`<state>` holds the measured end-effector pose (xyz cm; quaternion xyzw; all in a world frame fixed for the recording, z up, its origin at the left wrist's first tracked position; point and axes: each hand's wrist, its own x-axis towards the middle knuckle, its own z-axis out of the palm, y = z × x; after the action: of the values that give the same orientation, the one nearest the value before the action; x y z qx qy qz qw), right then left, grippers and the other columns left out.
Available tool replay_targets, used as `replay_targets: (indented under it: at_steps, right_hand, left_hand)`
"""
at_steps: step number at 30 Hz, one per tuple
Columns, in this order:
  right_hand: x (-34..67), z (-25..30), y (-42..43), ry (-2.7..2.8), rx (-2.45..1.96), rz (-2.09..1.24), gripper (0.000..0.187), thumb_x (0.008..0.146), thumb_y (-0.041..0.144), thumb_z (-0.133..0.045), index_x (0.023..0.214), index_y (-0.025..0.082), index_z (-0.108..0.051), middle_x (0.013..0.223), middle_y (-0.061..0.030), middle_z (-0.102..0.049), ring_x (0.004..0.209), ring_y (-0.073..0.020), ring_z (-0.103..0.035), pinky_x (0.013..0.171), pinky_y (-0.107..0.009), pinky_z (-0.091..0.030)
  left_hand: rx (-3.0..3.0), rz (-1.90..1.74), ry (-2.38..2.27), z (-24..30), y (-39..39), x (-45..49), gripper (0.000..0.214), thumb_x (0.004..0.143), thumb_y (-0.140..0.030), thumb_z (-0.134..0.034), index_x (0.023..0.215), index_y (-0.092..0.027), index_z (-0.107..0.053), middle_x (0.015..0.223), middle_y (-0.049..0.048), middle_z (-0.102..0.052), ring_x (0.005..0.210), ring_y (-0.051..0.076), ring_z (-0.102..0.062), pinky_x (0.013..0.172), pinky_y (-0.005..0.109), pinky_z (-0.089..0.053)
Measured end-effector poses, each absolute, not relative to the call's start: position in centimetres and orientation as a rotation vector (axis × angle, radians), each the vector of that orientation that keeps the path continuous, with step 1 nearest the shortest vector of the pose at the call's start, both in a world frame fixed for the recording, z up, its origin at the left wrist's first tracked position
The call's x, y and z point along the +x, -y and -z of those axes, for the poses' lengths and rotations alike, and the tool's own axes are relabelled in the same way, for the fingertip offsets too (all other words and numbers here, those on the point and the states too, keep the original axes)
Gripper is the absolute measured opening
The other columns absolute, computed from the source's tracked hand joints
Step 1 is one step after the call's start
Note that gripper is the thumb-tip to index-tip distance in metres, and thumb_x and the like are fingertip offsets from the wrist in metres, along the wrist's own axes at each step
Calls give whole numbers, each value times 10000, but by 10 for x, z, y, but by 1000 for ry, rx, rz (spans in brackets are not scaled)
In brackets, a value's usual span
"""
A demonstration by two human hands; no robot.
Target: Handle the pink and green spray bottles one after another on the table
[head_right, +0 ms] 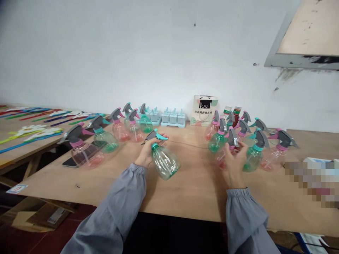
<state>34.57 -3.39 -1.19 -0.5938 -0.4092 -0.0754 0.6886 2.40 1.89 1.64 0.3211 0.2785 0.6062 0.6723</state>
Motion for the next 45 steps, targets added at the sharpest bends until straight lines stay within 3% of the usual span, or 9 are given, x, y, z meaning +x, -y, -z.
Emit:
replay_targets:
  at_steps: [4, 7, 15, 21, 25, 28, 32, 45]
  right_hand:
    - [315, 21, 33, 1089, -1280, 0, 340, 819, 476, -671, 1035, 225, -594, 880, -30, -654, 780, -207, -627, 768, -408, -519]
    - [292, 27, 31, 1199, -1210, -33, 318, 860, 476, -643, 1057, 229, -607, 922, -43, -674, 834, -215, -641, 814, -420, -523]
    - [279, 43, 16, 1300, -1158, -18, 376, 846, 455, -673, 1137, 232, -590, 1048, -69, -687, 976, -244, -651, 932, -471, -509]
    - [276, 50, 16, 1317, -1144, 5, 405, 854, 432, -669, 1173, 214, -550, 1096, -88, -639, 1041, -253, -631, 981, -504, -499]
    - [266, 52, 20, 1347, -1031, -12, 594, 872, 389, -658, 1380, 255, -383, 1272, -106, -553, 1179, -244, -594, 1054, -509, -476]
    - [260, 54, 22, 1373, -996, -40, 657, 880, 381, -646, 1430, 266, -306, 1318, -119, -525, 1238, -248, -571, 1084, -515, -460]
    - [260, 55, 22, 1374, -1000, -72, 643, 881, 401, -637, 1415, 260, -307, 1324, -130, -522, 1240, -257, -569, 1091, -521, -453]
    - [267, 57, 20, 1349, -1060, -108, 537, 869, 434, -643, 1305, 239, -397, 1295, -129, -532, 1219, -263, -567, 1064, -525, -462]
  left_hand:
    - [851, -1258, -463, -21, -7, 26, 348, 508, -130, -612, 845, -165, -691, 935, 83, -774, 1142, 306, -688, 1043, 419, -497]
    - [930, -1212, -378, -23, 0, 26, 310, 494, -139, -599, 791, -176, -680, 896, 73, -772, 1115, 320, -696, 1051, 445, -489]
    - [903, -1241, -601, -17, -2, 30, 129, 500, -165, -565, 623, -168, -603, 593, -2, -623, 675, 175, -676, 759, 307, -551]
    - [1024, -1243, -549, -19, -1, 33, 223, 493, -173, -589, 707, -167, -650, 700, 28, -690, 848, 217, -706, 829, 314, -528]
    - [1010, -1288, -594, -18, -1, 34, 177, 501, -188, -576, 668, -175, -631, 645, 18, -662, 813, 219, -701, 808, 320, -541]
    - [1019, -1291, -586, -18, -1, 33, 121, 497, -176, -553, 613, -183, -589, 636, 32, -656, 837, 237, -706, 817, 334, -546]
    - [1013, -1289, -532, -21, 0, 33, 169, 501, -149, -554, 658, -192, -598, 719, 38, -698, 956, 261, -710, 865, 341, -528]
    - [1031, -1447, -545, -23, 1, 30, 150, 507, -196, -578, 655, -198, -603, 741, 37, -709, 1018, 277, -703, 871, 352, -535]
